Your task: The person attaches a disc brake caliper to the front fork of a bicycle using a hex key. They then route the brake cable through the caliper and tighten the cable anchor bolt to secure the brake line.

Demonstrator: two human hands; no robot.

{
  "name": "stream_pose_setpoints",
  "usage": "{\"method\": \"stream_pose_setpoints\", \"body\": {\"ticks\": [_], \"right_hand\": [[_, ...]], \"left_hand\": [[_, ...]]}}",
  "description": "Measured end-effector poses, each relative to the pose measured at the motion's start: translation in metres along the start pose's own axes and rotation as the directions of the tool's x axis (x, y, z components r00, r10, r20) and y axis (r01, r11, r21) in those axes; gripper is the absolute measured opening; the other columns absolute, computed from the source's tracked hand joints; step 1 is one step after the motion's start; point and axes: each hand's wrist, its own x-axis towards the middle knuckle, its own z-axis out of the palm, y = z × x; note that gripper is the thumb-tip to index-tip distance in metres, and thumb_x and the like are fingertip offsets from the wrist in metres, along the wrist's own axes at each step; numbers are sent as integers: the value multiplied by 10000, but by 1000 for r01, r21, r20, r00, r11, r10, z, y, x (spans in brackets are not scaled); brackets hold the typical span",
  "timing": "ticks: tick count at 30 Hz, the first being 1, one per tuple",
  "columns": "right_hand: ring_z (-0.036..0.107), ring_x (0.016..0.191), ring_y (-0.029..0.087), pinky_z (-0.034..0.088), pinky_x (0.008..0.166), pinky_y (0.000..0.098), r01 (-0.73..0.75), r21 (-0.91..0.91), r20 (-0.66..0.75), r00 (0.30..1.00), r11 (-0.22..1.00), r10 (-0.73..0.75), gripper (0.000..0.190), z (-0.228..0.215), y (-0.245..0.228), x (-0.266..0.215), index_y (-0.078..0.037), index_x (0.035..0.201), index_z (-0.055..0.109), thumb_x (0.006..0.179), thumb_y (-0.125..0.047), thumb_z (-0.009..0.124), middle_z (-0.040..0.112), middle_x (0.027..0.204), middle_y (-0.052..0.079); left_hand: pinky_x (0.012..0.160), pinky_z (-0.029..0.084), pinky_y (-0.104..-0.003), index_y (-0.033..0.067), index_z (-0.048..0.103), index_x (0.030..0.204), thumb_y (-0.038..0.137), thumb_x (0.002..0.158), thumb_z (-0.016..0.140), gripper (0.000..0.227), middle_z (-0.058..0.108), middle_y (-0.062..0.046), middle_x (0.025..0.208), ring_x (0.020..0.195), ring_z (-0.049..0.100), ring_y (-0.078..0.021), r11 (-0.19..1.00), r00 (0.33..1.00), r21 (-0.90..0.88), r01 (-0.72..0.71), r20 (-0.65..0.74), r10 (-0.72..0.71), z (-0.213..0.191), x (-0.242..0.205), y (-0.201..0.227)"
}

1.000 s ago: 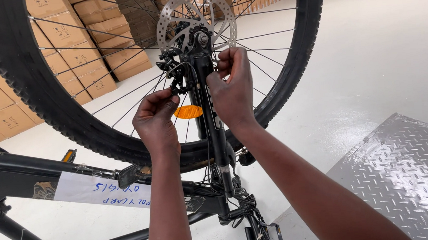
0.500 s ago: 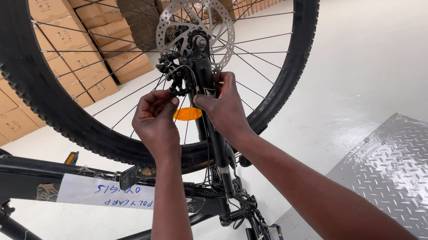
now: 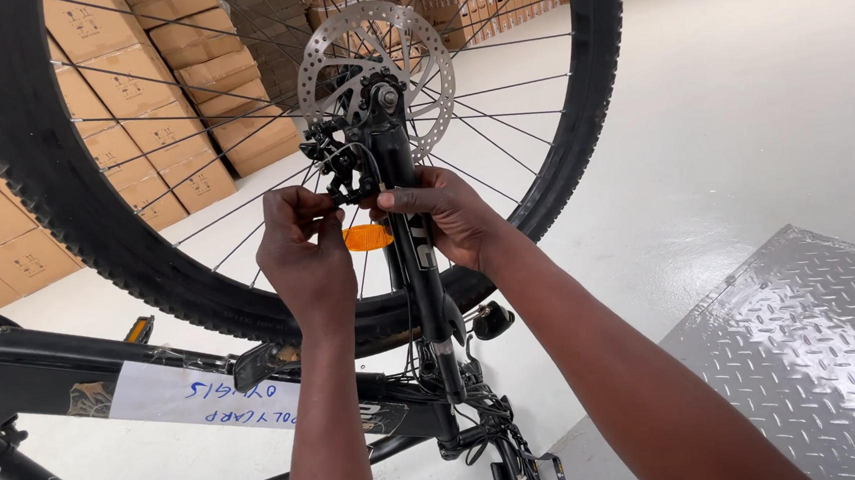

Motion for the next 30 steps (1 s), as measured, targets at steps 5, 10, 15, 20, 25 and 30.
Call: {"method": "stream_pose_setpoints", "body": {"ticks": [5,10,15,20,25,30], "right_hand": [[775,831,274,637,715,357,37,97,15,999,995,-38,322,-10,12,12,-16,995,683,736,-34,874,753,835,139],[775,804,274,638,687,338,59,119,21,998,991,-62,291,-8,12,13,-16,968,687,740,-13,868,747,809,128],[774,781,285,641,668,350,80,145,11,997,986,-82,271,-10,16,16,-1,968,696,748,18,853,740,800,141],[774,778,284,644,673,355,90,152,17,995,984,-93,263,-12,18,17,1,973,701,755,12,848,739,797,137],[774,783,276,646,686,353,94,158,32,994,983,-100,259,-16,23,20,-9,985,709,766,8,844,744,805,126],[773,774,276,641,685,352,86,167,26,995,982,-92,262,-17,25,19,0,1000,702,774,21,833,738,803,139]], "left_hand": [[714,586,-302,121,545,952,-168,885,676,324,687,-71,848,847,731,-213,999,999,26,-47,-2,48,2,0,-5],[757,591,-333,124,566,970,-151,908,674,302,710,-80,885,875,742,-217,998,998,22,-56,-22,57,6,-7,-3],[804,599,-334,85,631,1001,-99,918,733,227,750,-103,922,938,744,-186,998,999,-64,-13,-52,9,7,-13,-2],[823,600,-288,47,672,1006,-82,939,726,155,763,-108,940,924,716,-134,989,997,-143,38,-60,-47,6,-13,-14],[846,619,-246,48,666,1048,-37,913,752,181,762,-121,1056,976,724,-132,917,979,-363,164,-56,-197,10,-8,-8],[820,659,-273,9,692,1076,-43,886,770,211,750,-157,1047,925,754,-175,880,952,-395,265,-36,-304,10,-7,-27]]}}
